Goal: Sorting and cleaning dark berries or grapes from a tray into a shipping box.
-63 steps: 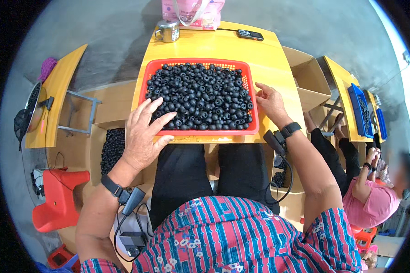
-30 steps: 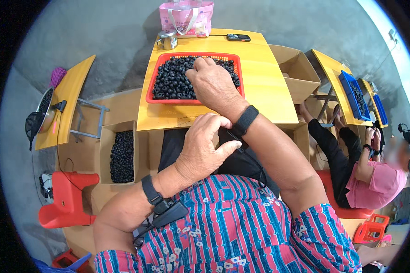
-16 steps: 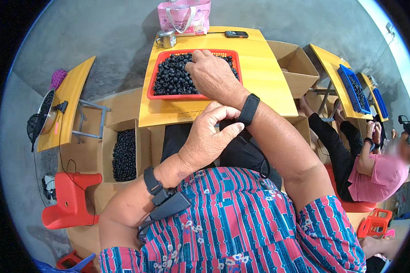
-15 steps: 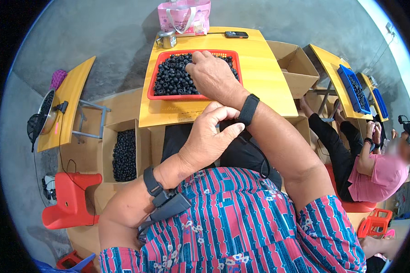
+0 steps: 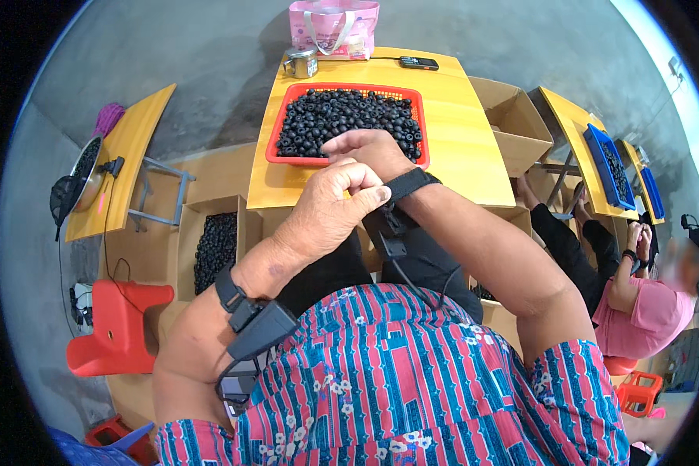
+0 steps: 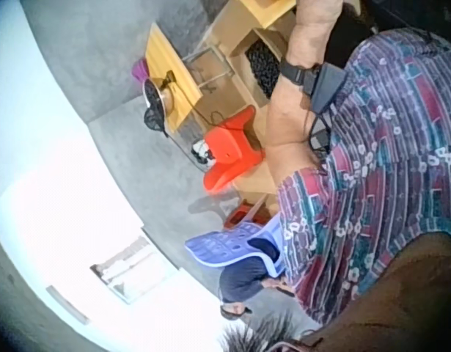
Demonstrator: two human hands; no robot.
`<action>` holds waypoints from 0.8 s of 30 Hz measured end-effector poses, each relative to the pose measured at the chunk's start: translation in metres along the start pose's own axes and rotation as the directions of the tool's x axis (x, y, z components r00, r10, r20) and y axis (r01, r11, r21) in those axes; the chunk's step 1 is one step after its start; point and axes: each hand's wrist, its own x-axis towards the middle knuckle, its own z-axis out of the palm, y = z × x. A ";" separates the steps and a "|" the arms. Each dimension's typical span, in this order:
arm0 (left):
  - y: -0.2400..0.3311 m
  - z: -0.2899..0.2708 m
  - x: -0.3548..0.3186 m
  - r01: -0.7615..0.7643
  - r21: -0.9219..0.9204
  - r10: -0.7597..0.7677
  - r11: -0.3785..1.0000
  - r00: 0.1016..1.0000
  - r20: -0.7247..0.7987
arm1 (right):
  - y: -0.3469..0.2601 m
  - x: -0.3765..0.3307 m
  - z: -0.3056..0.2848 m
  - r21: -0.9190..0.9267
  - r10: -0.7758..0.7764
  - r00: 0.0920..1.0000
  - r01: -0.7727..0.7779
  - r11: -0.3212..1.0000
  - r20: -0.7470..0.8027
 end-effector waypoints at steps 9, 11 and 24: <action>0.011 -0.006 -0.025 0.114 -0.191 -0.090 0.975 0.987 0.132 | -0.065 -0.068 0.027 0.753 0.277 0.958 -0.125 0.647 -0.079; 0.009 0.000 -0.027 0.080 -0.200 -0.059 0.977 0.992 0.107 | -0.048 -0.066 0.017 0.656 0.246 0.966 -0.138 0.742 -0.075; 0.017 0.008 -0.035 0.315 -0.506 -0.115 0.803 0.915 0.388 | -0.039 -0.065 0.007 0.202 0.162 0.975 -0.192 0.960 0.153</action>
